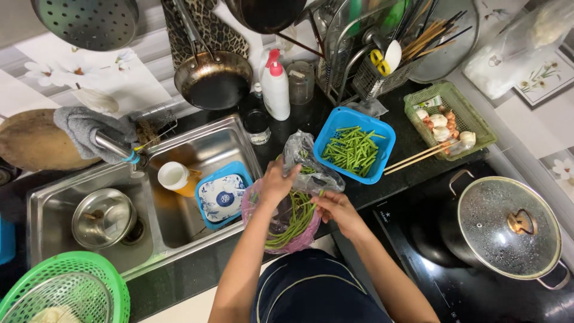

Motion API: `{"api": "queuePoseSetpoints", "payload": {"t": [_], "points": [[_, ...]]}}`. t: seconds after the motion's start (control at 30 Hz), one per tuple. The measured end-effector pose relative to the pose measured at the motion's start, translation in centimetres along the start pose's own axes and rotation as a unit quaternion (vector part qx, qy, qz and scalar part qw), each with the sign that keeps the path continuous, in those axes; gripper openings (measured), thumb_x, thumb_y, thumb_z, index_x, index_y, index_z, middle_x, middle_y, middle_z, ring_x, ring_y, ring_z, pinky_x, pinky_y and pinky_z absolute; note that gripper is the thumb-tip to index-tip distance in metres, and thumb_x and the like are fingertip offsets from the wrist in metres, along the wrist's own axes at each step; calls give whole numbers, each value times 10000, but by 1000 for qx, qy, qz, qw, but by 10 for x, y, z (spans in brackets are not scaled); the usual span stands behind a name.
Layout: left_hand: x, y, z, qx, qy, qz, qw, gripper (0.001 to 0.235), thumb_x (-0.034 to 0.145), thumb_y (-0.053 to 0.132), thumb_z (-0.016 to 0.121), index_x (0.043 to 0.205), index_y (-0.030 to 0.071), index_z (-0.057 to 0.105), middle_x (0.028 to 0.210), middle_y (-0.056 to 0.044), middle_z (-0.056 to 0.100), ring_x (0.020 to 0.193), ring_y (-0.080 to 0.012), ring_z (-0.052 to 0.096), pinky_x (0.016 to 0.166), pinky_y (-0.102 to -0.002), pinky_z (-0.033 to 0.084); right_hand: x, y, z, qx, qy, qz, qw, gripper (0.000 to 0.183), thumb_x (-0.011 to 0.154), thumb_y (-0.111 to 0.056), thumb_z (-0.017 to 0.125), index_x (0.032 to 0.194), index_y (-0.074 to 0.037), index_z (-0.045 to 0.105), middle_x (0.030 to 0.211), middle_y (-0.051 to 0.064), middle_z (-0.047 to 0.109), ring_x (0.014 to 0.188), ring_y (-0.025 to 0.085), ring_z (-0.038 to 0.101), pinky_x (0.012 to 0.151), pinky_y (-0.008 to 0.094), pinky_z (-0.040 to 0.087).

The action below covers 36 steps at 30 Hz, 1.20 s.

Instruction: The person stands at the kitchen sink and trims the ends off green beans by hand, one bean at a time, placing the trimmed beans into a blue container and the trimmed-off ends into a pink plastic bag. At the end they gather the bag of trimmings and set it aside.

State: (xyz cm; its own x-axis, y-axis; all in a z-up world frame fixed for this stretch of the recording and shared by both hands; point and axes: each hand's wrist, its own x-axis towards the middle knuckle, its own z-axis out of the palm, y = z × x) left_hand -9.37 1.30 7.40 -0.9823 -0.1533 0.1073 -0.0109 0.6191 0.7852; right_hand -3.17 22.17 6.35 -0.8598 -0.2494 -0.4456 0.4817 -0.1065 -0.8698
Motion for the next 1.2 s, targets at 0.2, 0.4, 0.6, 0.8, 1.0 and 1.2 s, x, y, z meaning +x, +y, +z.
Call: {"api": "queuePoseSetpoints", "payload": {"t": [0.2,0.4,0.6,0.8,1.0,1.2], "points": [[-35,-37,17,-61,-166,-18,984,474,940,463,664,1242,100,707,1037,-108,738,985,-264,692,844,-394,527,-6,-6,-16,62,0,-26,998,143,935,-186,687,958,-51,728,751,29,662,632,107,638,514,252,475],[-80,-33,0,-159,-268,-11,950,303,1018,333,644,1176,115,783,927,-115,737,846,-234,697,778,-383,539,2,-10,-23,-32,20,-132,991,197,914,-135,702,1089,-46,718,910,55,708,791,134,665,664,263,521],[-83,25,-40,1,-78,115,990,176,908,145,691,1053,118,788,949,-144,722,824,-361,712,737,-451,554,-49,-74,32,-541,114,-443,706,345,748,-165,778,1090,-123,753,1146,114,654,1085,332,565,855,451,472],[-83,39,-46,36,-84,141,986,207,866,99,667,1032,117,787,898,-144,696,835,-376,690,747,-469,542,-38,-39,26,-488,81,-380,782,301,893,-114,727,1189,-61,728,987,118,619,891,316,619,760,405,507],[-83,23,-43,-60,-94,72,991,178,935,181,679,1047,83,777,891,-139,711,794,-327,696,715,-426,529,-11,-3,3,-257,124,-314,905,130,941,-92,686,1007,-26,778,805,45,594,637,187,531,565,308,417],[-92,-21,-3,-197,-130,-20,972,197,980,197,655,1014,55,787,787,-79,722,695,-156,662,649,-315,516,20,19,-20,166,123,-95,974,149,965,-128,700,935,5,760,649,13,516,526,107,420,475,268,289]]}}
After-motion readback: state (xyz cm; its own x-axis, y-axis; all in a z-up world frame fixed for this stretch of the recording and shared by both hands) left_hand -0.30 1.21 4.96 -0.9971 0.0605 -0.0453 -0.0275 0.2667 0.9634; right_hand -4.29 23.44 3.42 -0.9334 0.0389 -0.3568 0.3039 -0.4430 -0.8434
